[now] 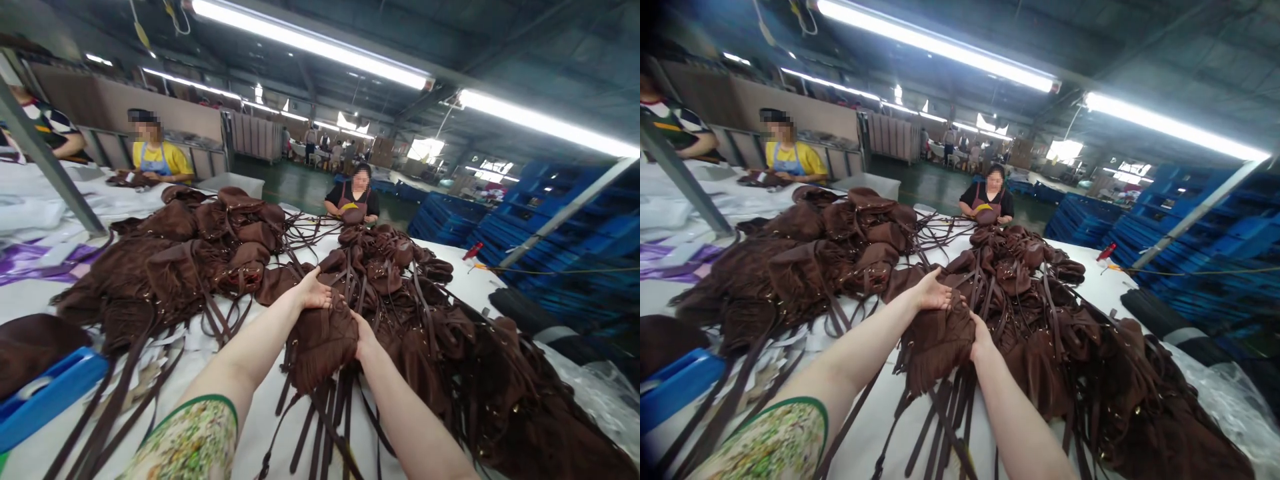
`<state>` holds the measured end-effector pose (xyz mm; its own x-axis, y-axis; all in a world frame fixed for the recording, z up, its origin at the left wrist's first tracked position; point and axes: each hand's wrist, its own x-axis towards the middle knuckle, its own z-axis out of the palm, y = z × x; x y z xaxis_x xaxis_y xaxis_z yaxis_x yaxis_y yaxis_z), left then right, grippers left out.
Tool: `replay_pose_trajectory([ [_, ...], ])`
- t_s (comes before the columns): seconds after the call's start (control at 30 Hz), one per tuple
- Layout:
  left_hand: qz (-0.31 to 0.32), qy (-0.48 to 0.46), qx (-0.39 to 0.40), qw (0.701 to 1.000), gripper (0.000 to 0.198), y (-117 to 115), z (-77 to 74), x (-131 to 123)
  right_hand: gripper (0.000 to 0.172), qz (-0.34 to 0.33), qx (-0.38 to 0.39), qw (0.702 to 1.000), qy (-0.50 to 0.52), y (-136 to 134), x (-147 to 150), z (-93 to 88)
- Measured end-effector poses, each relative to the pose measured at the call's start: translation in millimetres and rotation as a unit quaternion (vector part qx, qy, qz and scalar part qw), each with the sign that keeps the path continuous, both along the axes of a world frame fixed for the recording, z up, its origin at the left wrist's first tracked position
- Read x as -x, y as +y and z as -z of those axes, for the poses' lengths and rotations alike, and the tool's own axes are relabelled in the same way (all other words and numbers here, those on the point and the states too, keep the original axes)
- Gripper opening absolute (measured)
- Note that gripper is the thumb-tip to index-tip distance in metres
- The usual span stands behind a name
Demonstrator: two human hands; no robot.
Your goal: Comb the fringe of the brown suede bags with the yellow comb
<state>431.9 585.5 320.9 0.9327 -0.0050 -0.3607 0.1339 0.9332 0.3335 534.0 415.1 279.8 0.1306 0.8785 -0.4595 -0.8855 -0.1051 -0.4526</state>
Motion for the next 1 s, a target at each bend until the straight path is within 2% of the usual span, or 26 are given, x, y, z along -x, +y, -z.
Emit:
replay_pose_trajectory([
  [0.13, 0.017, -0.015, 0.001, 1.0, 0.102, 7, 10.3, -4, 0.024, -0.029, -0.018, 0.999, 0.006, 6, -4, 9.2],
  [0.27, -0.005, -0.004, -0.034, 0.999, 0.101, 10, 13.5, -9, 0.03, -0.066, -0.048, 0.997, -0.017, 15, -7, 12.3],
  [0.37, -0.038, 0.007, -0.062, 0.997, 0.093, -4, -0.8, -1, 0.035, -0.07, -0.043, 0.996, -0.032, 10, 2, 2.5],
  [0.47, -0.096, 0.022, -0.104, 0.99, 0.071, -30, -19.6, 19, 0.037, -0.047, -0.032, 0.994, -0.089, -9, 21, -7.5],
  [0.57, -0.164, 0.073, -0.2, 0.963, 0.044, -57, -26.9, 48, 0.035, -0.002, -0.038, 0.981, -0.192, -37, 41, -10.0],
  [0.67, -0.225, 0.117, -0.35, 0.902, 0.033, -82, -22.3, 83, 0.052, -0.011, 0.007, 0.971, -0.239, -71, 52, -4.2],
  [0.73, -0.225, 0.139, -0.444, 0.857, 0.035, -100, -18.3, 108, 0.062, -0.041, 0.041, 0.959, -0.276, -98, 54, 3.0],
  [0.8, -0.181, 0.16, -0.498, 0.833, 0.037, -123, -14.2, 133, 0.065, -0.088, 0.073, 0.935, -0.337, -130, 56, 12.9],
  [0.9, -0.115, 0.169, -0.511, 0.835, 0.036, -162, -0.1, 164, 0.064, -0.167, 0.113, 0.896, -0.395, -183, 62, 34.1],
  [1.0, -0.099, 0.163, -0.459, 0.868, 0.033, -202, 31.2, 184, 0.061, -0.233, 0.148, 0.872, -0.405, -234, 70, 60.6],
])
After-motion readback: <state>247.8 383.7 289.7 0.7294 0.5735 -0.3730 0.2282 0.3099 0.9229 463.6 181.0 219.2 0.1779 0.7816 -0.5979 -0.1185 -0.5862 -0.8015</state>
